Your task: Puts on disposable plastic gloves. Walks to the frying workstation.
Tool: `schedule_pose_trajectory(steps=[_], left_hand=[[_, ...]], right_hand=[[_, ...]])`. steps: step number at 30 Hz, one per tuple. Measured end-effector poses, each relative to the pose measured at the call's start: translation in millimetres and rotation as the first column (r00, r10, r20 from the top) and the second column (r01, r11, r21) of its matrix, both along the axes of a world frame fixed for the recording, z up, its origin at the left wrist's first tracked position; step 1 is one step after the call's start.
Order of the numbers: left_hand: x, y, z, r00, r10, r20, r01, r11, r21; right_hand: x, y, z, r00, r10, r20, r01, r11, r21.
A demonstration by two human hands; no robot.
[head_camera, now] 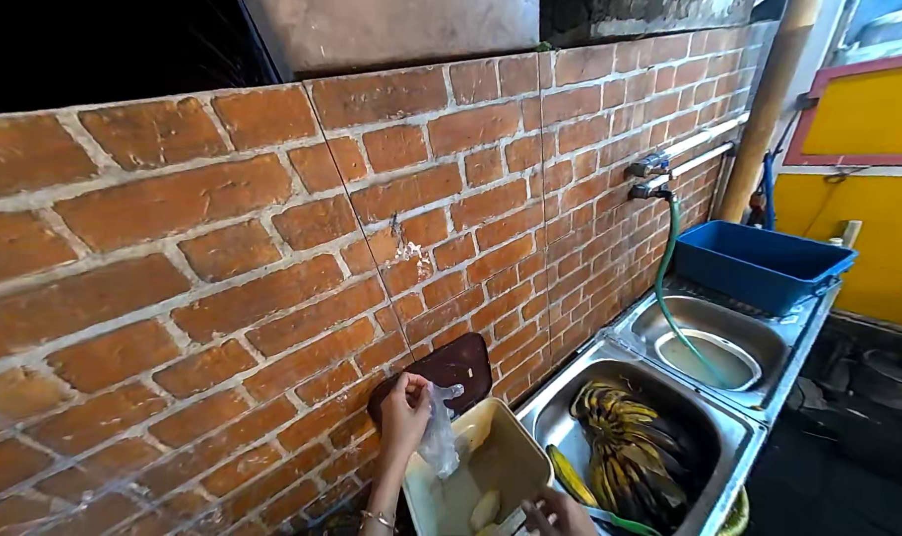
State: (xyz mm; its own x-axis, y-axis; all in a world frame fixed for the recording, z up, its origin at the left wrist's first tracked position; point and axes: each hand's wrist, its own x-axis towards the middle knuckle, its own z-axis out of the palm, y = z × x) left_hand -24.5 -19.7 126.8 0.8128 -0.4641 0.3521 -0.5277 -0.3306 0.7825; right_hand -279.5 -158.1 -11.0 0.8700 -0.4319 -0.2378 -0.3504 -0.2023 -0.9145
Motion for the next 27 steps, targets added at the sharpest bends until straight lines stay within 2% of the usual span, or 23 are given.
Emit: schedule_pose_trajectory(steps=[2, 3, 5, 8, 10, 12, 13, 14, 16, 18, 21, 24, 27], left_hand=[[-25.9, -13.1, 5.9, 0.996, -0.062, -0.060, 0.059, 0.997, -0.046], [-38.2, -19.7, 6.9, 0.993, -0.093, -0.069, 0.090, 0.995, -0.043], [-57.7, -30.8, 7.9, 0.989, -0.138, -0.057, 0.137, 0.990, -0.019], [-73.8, -31.7, 3.4, 0.992, -0.128, 0.011, 0.127, 0.991, 0.032], [-87.4, -16.7, 3.0, 0.989, -0.065, 0.136, 0.057, 0.996, 0.067], [-114.5, -0.8, -2.3, 0.969, -0.021, 0.247, 0.024, 1.000, -0.008], [-132.9, 3.9, -11.7, 0.968, -0.017, 0.250, 0.040, 0.996, -0.085], [-152.5, 7.1, -27.0, 0.982, -0.029, 0.189, 0.061, 0.984, -0.166], [-184.2, 13.0, -66.4, 0.996, -0.021, -0.090, -0.010, 0.945, -0.326], [-200.1, 20.3, -96.2, 0.908, -0.043, -0.418, -0.168, 0.874, -0.456], [-218.4, 20.8, -116.6, 0.679, -0.084, -0.729, -0.374, 0.815, -0.443], [-228.4, 20.5, -114.4, 0.446, -0.178, -0.877, -0.462, 0.794, -0.396], [-224.5, 23.6, -108.2, 0.301, -0.402, -0.865, -0.465, 0.730, -0.501]], right_hand=[[10.5, 2.7, 53.3, 0.959, -0.102, 0.264, 0.115, 0.993, -0.034], [20.3, 3.2, 77.7, 0.932, -0.133, 0.336, 0.162, 0.985, -0.059], [43.4, -4.2, 107.7, 0.920, -0.097, 0.379, 0.176, 0.968, -0.181], [61.3, -18.4, 114.0, 0.933, -0.013, 0.360, 0.154, 0.917, -0.367], [59.1, -18.7, 113.2, 0.933, -0.010, 0.360, 0.184, 0.873, -0.452], [51.2, -12.2, 109.6, 0.927, 0.005, 0.376, 0.203, 0.835, -0.512], [45.2, -5.6, 105.5, 0.929, 0.030, 0.370, 0.185, 0.827, -0.531], [37.8, 3.6, 98.5, 0.927, 0.068, 0.368, 0.161, 0.815, -0.556], [21.0, 26.2, 82.2, 0.918, 0.146, 0.368, 0.127, 0.771, -0.624], [5.6, 44.9, 66.6, 0.903, 0.176, 0.391, 0.133, 0.752, -0.646], [-14.5, 67.7, 50.2, 0.860, 0.191, 0.473, 0.167, 0.771, -0.615], [-28.3, 86.4, 36.1, 0.845, 0.219, 0.487, 0.153, 0.775, -0.614], [-35.7, 88.3, 33.3, 0.850, 0.167, 0.501, 0.153, 0.831, -0.536]])
